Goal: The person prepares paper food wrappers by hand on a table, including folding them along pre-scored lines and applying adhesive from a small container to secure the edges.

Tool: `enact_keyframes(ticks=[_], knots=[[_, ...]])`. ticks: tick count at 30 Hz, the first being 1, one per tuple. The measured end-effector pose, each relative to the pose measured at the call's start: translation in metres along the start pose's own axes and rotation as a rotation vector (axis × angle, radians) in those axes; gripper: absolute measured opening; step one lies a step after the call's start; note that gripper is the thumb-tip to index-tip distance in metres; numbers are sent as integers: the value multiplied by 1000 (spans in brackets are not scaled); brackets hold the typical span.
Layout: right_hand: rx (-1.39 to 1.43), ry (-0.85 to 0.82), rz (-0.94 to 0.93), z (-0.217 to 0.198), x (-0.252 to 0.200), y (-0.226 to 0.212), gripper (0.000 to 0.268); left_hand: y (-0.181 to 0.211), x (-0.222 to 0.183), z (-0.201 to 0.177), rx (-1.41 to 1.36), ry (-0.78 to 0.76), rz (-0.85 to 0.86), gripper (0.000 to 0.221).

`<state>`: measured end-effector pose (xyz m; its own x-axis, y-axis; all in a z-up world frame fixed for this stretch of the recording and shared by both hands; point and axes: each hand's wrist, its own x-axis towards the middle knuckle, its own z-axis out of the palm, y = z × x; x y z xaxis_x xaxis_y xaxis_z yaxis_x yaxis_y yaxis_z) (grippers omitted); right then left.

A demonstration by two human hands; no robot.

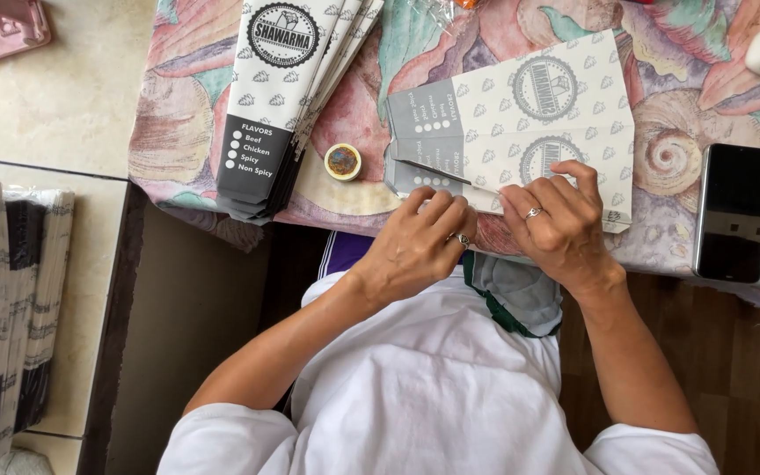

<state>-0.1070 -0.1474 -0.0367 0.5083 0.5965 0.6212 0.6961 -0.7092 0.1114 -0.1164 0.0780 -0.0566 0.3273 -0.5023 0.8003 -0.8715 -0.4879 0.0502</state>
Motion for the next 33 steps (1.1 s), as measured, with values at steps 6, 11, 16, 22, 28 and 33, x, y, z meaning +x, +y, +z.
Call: enact_keyframes(ticks=[6, 11, 16, 22, 28, 33], knots=[[9, -4, -12, 4, -7, 3, 6, 3, -16, 12, 109, -63, -143, 36], [13, -37, -63, 3, 6, 9, 8, 10, -23, 15, 97, -46, -184, 44], [13, -97, -38, 6, 20, 14, 21, 10, -22, 20, 98, -52, -220, 50], [80, -137, -34, 4, 21, 19, 14, 16, 1, 9, 110, -108, -405, 65], [321, -358, 90, 2, 55, 49, 14, 17, 0, 16, 190, -220, -423, 64], [329, -325, 271, 58, 78, 120, 8, 20, 9, 5, 413, -318, -401, 65]])
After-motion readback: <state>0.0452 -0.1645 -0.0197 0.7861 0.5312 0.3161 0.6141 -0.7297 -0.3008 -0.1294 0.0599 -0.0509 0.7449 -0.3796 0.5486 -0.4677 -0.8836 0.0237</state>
